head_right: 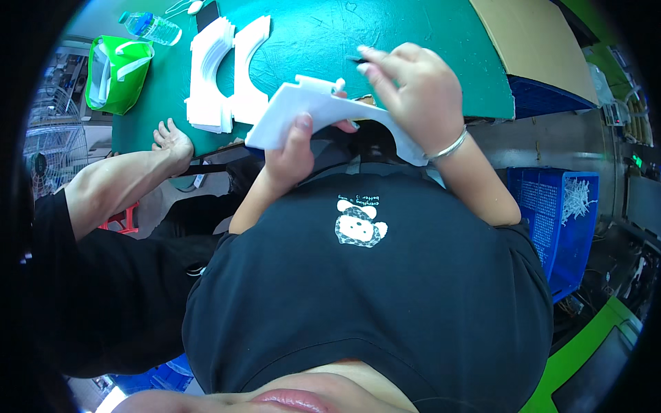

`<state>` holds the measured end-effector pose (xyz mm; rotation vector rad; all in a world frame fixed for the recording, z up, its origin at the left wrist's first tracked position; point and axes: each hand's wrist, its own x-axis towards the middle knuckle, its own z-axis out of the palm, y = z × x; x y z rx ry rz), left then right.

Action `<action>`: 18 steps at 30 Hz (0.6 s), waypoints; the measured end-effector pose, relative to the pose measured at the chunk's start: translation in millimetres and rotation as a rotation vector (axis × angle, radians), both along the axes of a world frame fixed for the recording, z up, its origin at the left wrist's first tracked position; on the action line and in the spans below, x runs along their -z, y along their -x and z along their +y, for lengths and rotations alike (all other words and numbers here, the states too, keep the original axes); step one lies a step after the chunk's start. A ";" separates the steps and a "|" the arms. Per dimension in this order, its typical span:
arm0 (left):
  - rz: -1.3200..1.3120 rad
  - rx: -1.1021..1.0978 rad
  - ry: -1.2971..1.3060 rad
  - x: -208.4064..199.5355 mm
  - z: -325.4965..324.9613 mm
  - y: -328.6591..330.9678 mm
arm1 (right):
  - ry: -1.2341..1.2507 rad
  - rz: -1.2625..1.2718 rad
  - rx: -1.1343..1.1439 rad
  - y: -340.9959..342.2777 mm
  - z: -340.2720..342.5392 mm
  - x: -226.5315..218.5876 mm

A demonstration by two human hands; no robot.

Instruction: The person scrapes excess material from plastic parts using a blade and places them onto a stack on the table.

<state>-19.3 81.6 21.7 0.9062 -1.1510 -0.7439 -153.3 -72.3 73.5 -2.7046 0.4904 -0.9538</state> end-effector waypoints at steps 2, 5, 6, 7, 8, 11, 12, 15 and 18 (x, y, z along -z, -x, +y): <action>-0.006 0.005 0.014 -4.7 1.2 0.3 | -0.184 -0.032 -0.036 5.5 -8.5 -2.9; 0.027 -0.007 0.009 -2.6 2.1 1.8 | -0.467 -0.134 -0.213 9.4 -11.0 0.5; 0.077 -0.011 -0.001 -3.9 1.2 1.8 | -0.499 -0.139 -0.300 9.8 -9.3 0.6; 0.127 -0.016 -0.010 -4.6 0.5 1.5 | -0.531 -0.144 -0.389 10.0 -7.2 0.4; 0.126 -0.015 -0.010 -4.0 -0.1 0.4 | -0.545 -0.138 -0.417 9.6 -4.3 -0.4; 0.135 0.019 0.007 -2.9 1.0 -1.0 | -0.543 -0.120 -0.431 8.6 -3.2 0.7; 0.145 0.025 -0.001 -3.2 1.2 -0.9 | -0.543 -0.121 -0.432 8.6 -3.3 0.9; 0.153 0.041 -0.013 -2.0 0.9 -1.5 | -0.533 -0.126 -0.435 8.2 -2.0 1.2; 0.168 0.054 -0.017 0.0 0.9 -1.4 | -0.526 -0.124 -0.416 6.6 -0.3 1.8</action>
